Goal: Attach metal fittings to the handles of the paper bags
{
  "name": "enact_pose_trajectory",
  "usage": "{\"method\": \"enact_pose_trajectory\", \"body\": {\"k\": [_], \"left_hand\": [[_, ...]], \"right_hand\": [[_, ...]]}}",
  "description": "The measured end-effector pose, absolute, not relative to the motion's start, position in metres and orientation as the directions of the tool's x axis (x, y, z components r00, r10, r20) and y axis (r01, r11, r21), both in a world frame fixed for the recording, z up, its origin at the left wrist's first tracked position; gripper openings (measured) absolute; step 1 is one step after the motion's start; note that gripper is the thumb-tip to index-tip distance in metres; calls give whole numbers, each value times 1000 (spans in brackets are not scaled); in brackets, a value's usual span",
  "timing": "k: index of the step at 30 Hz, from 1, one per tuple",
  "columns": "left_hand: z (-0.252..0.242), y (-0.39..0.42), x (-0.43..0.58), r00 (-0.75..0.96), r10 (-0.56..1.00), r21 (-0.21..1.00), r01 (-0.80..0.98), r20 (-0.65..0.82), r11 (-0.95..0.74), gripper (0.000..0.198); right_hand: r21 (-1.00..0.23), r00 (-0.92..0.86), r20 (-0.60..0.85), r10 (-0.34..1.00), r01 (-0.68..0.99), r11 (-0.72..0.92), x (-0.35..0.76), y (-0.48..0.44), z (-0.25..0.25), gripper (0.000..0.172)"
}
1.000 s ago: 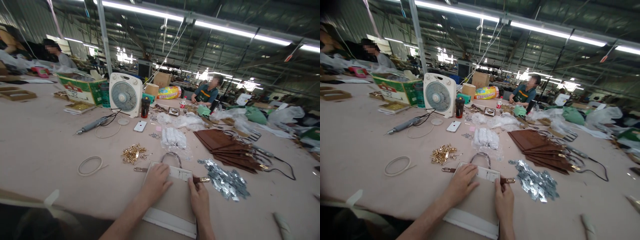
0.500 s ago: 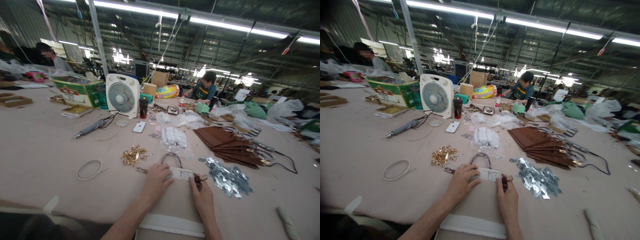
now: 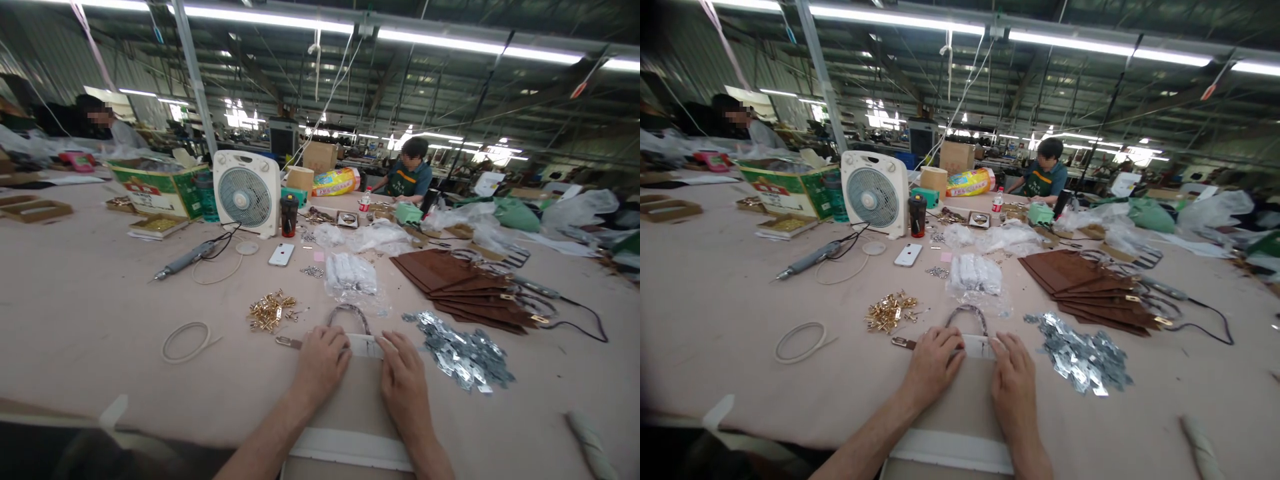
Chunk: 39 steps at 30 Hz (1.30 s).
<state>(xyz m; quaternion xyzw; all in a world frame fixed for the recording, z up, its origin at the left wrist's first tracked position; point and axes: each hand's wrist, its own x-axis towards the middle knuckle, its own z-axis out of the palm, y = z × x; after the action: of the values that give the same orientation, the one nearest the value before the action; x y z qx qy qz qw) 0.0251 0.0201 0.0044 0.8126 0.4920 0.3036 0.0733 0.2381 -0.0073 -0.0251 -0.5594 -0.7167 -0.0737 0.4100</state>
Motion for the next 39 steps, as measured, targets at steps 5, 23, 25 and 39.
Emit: {"method": "enact_pose_trajectory", "body": {"k": [5, 23, 25, 39], "left_hand": [[0, 20, 28, 339, 837, 363, 783, 431, -504, 8], [0, 21, 31, 333, 842, 426, 748, 424, -510, 10], [1, 21, 29, 339, 837, 443, 728, 430, -523, 11], [-5, 26, 23, 307, 834, 572, 616, 459, -542, 22]], "right_hand": [[-228, -235, 598, 766, 867, 444, 224, -4, -18, 27], [-574, -195, 393, 898, 712, 406, 228, 15, -15, 33], [-591, -184, 386, 904, 704, 395, 228, 15, -14, 32], [-638, -274, 277, 921, 664, 389, 242, 34, -8, 27]]}}
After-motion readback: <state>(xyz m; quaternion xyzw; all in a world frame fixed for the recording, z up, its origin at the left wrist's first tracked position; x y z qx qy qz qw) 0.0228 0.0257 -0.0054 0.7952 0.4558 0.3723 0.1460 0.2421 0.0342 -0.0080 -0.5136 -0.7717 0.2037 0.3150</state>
